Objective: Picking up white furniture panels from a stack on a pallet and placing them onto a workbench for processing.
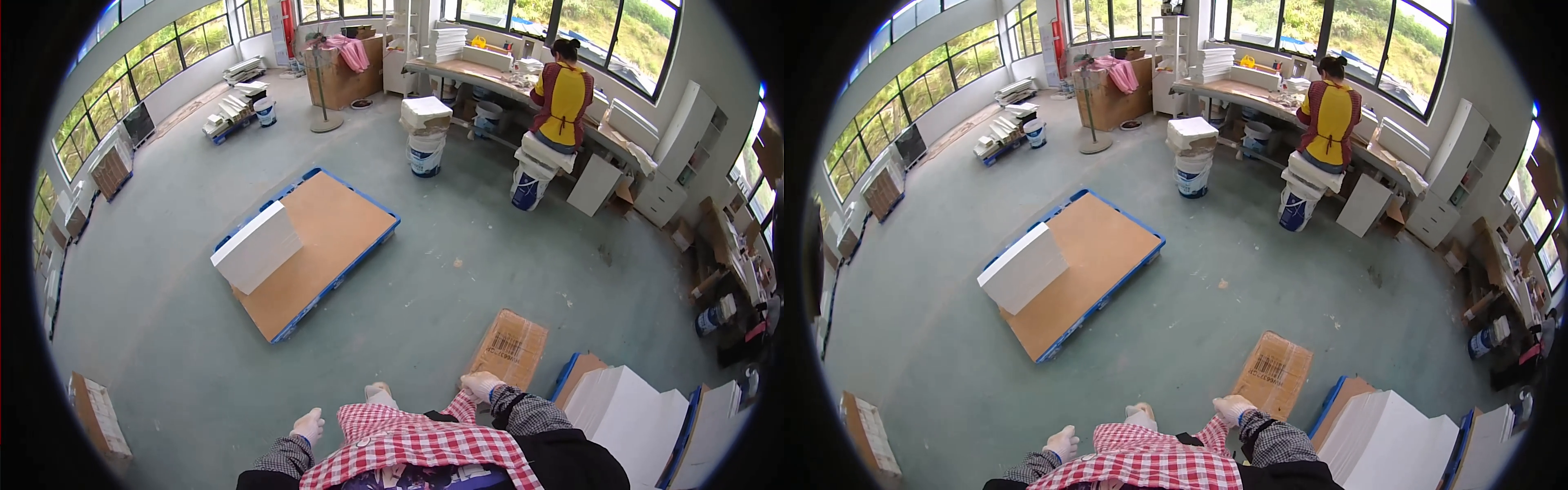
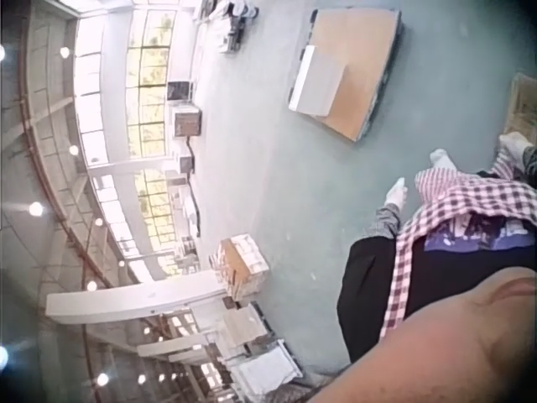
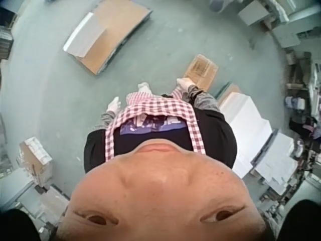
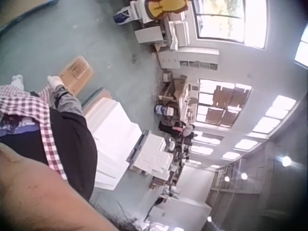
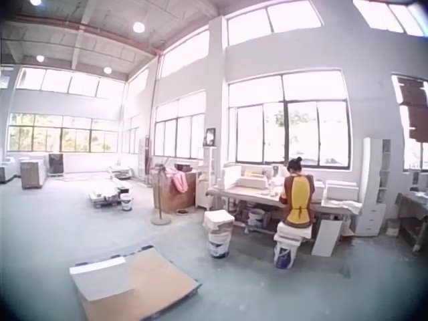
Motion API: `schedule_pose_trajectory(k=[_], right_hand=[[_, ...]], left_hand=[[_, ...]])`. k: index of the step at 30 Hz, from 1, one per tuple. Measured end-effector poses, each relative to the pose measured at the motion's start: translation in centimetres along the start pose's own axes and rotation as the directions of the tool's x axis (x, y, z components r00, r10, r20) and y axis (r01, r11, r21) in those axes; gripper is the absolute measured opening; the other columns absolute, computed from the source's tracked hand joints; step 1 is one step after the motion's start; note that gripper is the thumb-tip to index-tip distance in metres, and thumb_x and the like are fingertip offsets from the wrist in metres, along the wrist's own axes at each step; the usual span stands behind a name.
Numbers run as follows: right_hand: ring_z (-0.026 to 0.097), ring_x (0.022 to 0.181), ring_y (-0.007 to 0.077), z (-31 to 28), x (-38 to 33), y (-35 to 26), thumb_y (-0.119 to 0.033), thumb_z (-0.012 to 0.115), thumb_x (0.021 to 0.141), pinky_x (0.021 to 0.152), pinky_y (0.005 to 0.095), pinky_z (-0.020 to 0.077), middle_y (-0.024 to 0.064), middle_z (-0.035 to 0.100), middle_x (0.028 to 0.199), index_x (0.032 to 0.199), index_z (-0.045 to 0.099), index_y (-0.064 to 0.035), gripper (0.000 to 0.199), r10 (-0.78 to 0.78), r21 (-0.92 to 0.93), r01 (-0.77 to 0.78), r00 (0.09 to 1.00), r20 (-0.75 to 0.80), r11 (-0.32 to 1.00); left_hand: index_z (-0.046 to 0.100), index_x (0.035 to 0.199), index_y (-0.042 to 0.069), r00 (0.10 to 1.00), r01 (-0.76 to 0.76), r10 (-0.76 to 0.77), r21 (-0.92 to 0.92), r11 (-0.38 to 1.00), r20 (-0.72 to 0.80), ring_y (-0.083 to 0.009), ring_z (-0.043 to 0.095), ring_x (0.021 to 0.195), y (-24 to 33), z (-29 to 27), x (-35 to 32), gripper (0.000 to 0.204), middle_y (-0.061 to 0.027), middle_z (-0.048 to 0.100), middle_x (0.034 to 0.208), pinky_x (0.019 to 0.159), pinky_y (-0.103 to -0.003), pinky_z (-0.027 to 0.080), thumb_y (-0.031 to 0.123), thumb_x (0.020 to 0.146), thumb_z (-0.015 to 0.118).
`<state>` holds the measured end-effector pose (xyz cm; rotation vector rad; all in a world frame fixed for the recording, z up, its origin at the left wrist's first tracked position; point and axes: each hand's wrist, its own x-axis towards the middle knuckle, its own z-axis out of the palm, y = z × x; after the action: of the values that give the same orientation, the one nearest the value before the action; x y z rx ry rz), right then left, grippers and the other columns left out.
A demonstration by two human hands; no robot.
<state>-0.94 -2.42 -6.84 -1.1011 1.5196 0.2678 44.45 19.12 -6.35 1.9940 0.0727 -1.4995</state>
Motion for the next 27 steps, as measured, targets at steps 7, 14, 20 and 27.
schedule_pose_trajectory(k=[7, 14, 20, 27], right_hand=[[0.061, 0.076, 0.0194, -10.1, 9.6, -10.0, -0.035, 0.045, 0.091, 0.069, 0.0333, 0.0489, 0.007, 0.063, 0.085, 0.095, 0.062, -0.0027, 0.037, -0.01, 0.093, 0.013, 0.999, -0.039, 0.996], [0.063, 0.091, 0.0222, -21.1, 16.5, -16.9, -0.032, 0.048, 0.088, 0.084, 0.0347, 0.0492, 0.0121, 0.066, 0.095, 0.098, 0.062, 0.0032, 0.04, -0.081, -0.239, 0.072, 0.996, -0.031, 0.968], [0.064, 0.079, 0.0229, -30.7, 23.5, -26.9, -0.03, 0.049, 0.086, 0.076, 0.0375, 0.0525, 0.0078, 0.065, 0.085, 0.092, 0.063, -0.0005, 0.033, -0.103, -0.028, 0.101, 0.988, -0.118, 0.995], [0.052, 0.055, 0.018, -49.3, 35.4, -37.4, -0.023, 0.053, 0.084, 0.051, 0.0355, 0.0432, 0.0051, 0.054, 0.064, 0.075, 0.057, -0.0053, 0.02, 0.067, 0.177, -0.04, 0.986, -0.151, 0.983]], left_hand=[[0.059, 0.111, -0.002, 0.962, -0.269, 0.153, 0.887, 0.375, 0.227, -0.0359, 0.059, 0.109, 15.5, 3.6, 8.1, 0.051, -0.0267, 0.063, 0.107, 0.09, -0.044, 0.044, 0.042, 0.089, 0.049], [0.056, 0.111, 0.008, 0.833, -0.455, 0.406, 0.883, 0.115, 0.376, -0.037, 0.062, 0.091, 39.4, 9.7, 22.7, 0.028, -0.0221, 0.064, 0.089, 0.08, -0.047, 0.047, 0.025, 0.092, 0.046], [0.058, 0.112, 0.004, 0.845, -0.423, 0.398, 0.902, 0.087, 0.358, -0.0353, 0.057, 0.111, 66.1, 25.6, 23.5, 0.034, -0.0237, 0.062, 0.11, 0.092, -0.044, 0.044, 0.023, 0.096, 0.035], [0.059, 0.105, 0.004, 0.746, -0.579, 0.43, 0.814, 0.043, 0.508, -0.0348, 0.059, 0.104, 76.0, 37.2, 32.8, 0.036, -0.0209, 0.064, 0.104, 0.087, -0.044, 0.043, 0.031, 0.096, 0.037]])
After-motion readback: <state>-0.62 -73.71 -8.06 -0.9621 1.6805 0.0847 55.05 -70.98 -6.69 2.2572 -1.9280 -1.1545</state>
